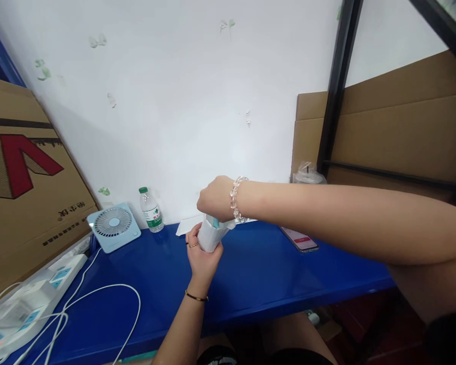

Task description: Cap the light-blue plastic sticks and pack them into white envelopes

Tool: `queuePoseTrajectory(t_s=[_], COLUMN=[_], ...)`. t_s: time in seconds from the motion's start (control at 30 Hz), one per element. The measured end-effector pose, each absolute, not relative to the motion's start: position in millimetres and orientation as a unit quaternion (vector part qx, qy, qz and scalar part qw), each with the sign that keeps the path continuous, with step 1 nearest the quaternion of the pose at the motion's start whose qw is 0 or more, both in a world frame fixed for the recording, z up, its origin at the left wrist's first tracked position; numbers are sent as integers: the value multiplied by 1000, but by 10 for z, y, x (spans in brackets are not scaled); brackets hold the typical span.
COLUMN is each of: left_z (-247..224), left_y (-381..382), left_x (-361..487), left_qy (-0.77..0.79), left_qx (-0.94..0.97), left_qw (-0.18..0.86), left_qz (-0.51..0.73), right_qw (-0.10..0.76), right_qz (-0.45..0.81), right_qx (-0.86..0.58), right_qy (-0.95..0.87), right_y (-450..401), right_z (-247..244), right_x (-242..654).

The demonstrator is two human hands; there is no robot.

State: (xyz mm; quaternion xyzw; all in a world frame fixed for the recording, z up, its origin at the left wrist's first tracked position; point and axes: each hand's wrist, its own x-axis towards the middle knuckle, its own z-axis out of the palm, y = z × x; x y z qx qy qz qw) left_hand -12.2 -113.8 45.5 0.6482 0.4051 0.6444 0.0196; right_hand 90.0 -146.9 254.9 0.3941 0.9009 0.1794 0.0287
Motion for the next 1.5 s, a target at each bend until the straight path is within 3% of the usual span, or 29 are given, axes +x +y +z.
queuePoseTrajectory(t_s=[0.1, 0.33, 0.53, 0.67, 0.87, 1.0, 1.23, 1.4, 1.5], left_z=[438, 430, 447, 516, 437, 394, 217, 104, 197], left_y=[-1108, -1083, -1066, -1019, -1027, -1116, -1365, -1523, -1542], left_x=[-144, -162, -236, -403, -370, -284, -185, -31, -65], left_qy=[409, 421, 391, 308, 289, 254, 73, 46, 86], left_qx=[631, 591, 611, 657, 615, 539, 450, 324, 287], left_qw=[43, 99, 142, 274, 521, 609, 819, 922, 936], left_qz=[657, 681, 673, 631, 516, 524, 349, 205, 185], right_qw=[78, -148, -120, -223, -254, -352, -332, -326, -424], right_qz=[207, 71, 30, 45, -35, -176, -294, -407, -412], right_qx=[401, 346, 344, 316, 334, 308, 241, 302, 391], right_qy=[889, 924, 931, 921, 907, 866, 863, 798, 706], right_y=[-1495, -1371, -1345, -1308, -1242, -1329, -1513, -1469, -1416], right_z=[2707, 2514, 2169, 2174, 2009, 1874, 1637, 1372, 1130], right_x=[924, 1325, 1364, 1444, 1591, 1630, 1699, 1843, 1966])
